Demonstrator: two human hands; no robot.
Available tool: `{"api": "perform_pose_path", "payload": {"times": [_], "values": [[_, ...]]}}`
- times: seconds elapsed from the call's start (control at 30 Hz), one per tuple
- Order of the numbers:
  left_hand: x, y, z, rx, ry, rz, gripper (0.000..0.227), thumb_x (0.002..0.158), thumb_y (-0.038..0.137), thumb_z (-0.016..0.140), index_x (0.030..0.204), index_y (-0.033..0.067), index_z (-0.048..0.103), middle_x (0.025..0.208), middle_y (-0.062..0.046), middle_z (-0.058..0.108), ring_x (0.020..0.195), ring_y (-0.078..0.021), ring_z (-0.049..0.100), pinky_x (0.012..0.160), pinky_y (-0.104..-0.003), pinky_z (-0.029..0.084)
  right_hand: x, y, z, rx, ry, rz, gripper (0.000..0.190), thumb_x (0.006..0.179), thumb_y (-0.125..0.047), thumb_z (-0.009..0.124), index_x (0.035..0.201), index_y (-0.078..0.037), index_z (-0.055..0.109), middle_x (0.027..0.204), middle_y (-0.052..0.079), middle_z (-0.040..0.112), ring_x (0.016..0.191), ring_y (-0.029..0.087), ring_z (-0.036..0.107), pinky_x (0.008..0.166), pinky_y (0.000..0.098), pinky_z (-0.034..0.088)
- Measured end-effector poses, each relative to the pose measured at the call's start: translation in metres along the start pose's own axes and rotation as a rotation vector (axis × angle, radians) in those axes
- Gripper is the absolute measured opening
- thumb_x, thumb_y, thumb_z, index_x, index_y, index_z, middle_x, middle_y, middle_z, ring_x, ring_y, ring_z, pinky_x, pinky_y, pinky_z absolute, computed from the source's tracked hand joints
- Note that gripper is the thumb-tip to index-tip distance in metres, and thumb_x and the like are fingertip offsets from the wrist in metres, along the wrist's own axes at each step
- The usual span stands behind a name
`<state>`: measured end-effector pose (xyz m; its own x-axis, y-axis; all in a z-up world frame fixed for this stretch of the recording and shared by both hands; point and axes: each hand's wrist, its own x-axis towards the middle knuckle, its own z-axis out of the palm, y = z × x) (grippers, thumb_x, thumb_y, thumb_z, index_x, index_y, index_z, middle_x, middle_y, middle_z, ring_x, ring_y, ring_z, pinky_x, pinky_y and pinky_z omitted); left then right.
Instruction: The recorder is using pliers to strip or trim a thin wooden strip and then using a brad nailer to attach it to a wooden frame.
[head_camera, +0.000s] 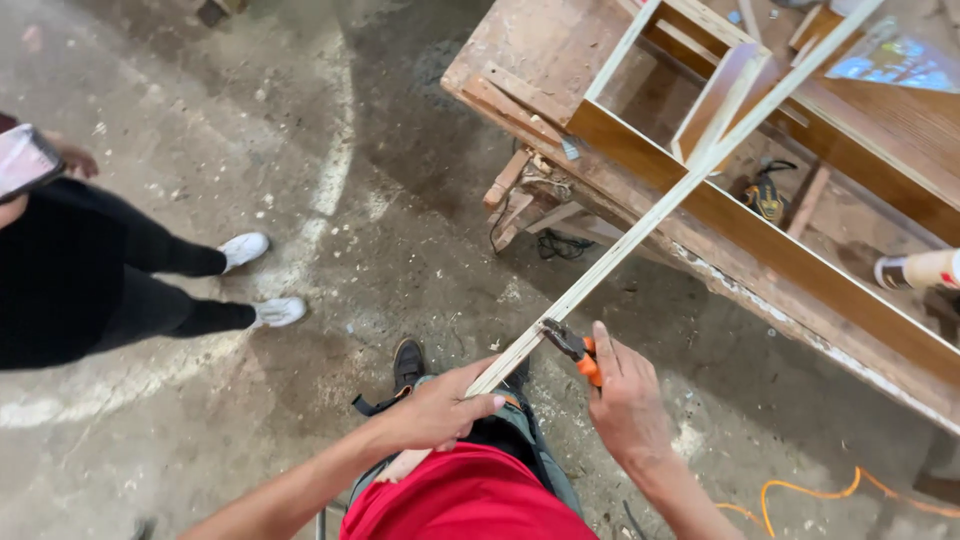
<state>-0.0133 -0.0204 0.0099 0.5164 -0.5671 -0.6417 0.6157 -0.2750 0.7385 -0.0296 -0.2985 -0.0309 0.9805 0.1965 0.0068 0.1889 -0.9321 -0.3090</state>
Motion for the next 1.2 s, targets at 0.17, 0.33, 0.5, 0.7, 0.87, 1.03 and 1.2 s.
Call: {"api": "perform_pose_path", "payload": {"times": [0.17,0.33,0.5,0.7,0.87,1.03,1.2], "values": [[0.000,-0.002,0.005,-0.062,-0.037,0.052,0.068,0.099,0.020,0.058,0.161,0.0217,0.032,0.058,0.003,0.044,0.041,-0.0074,0.042,0.036,-0.026,0.040,-0.008,-0.053,0.006,-0.133,0.205,0.098,0.071,0.078,-0.003,0.067,0.146,0.004,0.049,0.124,0.020,0.066,0.114,0.036,0.061,0.101,0.0482,0.045],[0.003,-0.008,0.011,-0.103,-0.078,0.029,0.064,0.099,0.018,0.057,0.159,0.0187,0.034,0.061,0.002,0.043,0.042,-0.0076,0.043,0.035,-0.026,0.041,-0.019,-0.082,0.006,-0.267,0.334,0.166,0.063,0.086,-0.006,0.062,0.147,0.006,0.047,0.125,0.018,0.065,0.117,0.033,0.061,0.100,0.0479,0.045],[0.007,-0.016,0.016,-0.116,-0.065,0.107,0.056,0.100,0.016,0.056,0.154,0.0149,0.039,0.074,0.004,0.046,0.047,-0.0057,0.043,0.034,-0.025,0.042,-0.018,-0.093,0.004,-0.382,0.289,0.170,0.064,0.089,-0.012,0.060,0.147,0.009,0.044,0.125,0.019,0.061,0.120,0.034,0.056,0.100,0.0515,0.044],[0.006,-0.011,0.018,-0.103,-0.046,0.112,0.062,0.098,0.014,0.056,0.155,0.0225,0.034,0.069,0.003,0.043,0.046,-0.0065,0.042,0.034,-0.026,0.041,-0.020,-0.092,0.013,-0.374,0.261,0.227,0.066,0.091,-0.013,0.058,0.151,0.007,0.039,0.118,0.018,0.060,0.118,0.035,0.056,0.099,0.0510,0.044],[0.010,-0.012,0.015,-0.071,-0.042,0.158,0.059,0.099,0.013,0.055,0.155,0.0192,0.038,0.069,0.003,0.044,0.047,-0.0060,0.043,0.034,-0.025,0.042,-0.016,-0.087,0.014,-0.331,0.235,0.219,0.069,0.090,-0.012,0.058,0.153,0.007,0.036,0.112,0.018,0.059,0.107,0.035,0.059,0.092,0.0490,0.048],[0.004,-0.004,0.019,-0.091,-0.021,0.140,0.062,0.097,0.014,0.056,0.156,0.0213,0.037,0.066,0.003,0.043,0.045,-0.0065,0.042,0.033,-0.026,0.041,-0.017,-0.081,0.017,-0.237,0.156,0.241,0.068,0.089,-0.008,0.059,0.152,0.005,0.038,0.102,0.016,0.059,0.093,0.034,0.061,0.081,0.0464,0.051],[0.012,-0.018,0.018,-0.169,-0.051,0.143,0.060,0.096,0.011,0.061,0.153,0.0090,0.043,0.069,0.003,0.047,0.047,-0.0059,0.044,0.036,-0.025,0.042,-0.017,-0.076,0.016,-0.059,0.201,0.259,0.068,0.081,-0.005,0.064,0.146,0.001,0.044,0.102,0.019,0.061,0.093,0.039,0.062,0.081,0.0485,0.052]]}}
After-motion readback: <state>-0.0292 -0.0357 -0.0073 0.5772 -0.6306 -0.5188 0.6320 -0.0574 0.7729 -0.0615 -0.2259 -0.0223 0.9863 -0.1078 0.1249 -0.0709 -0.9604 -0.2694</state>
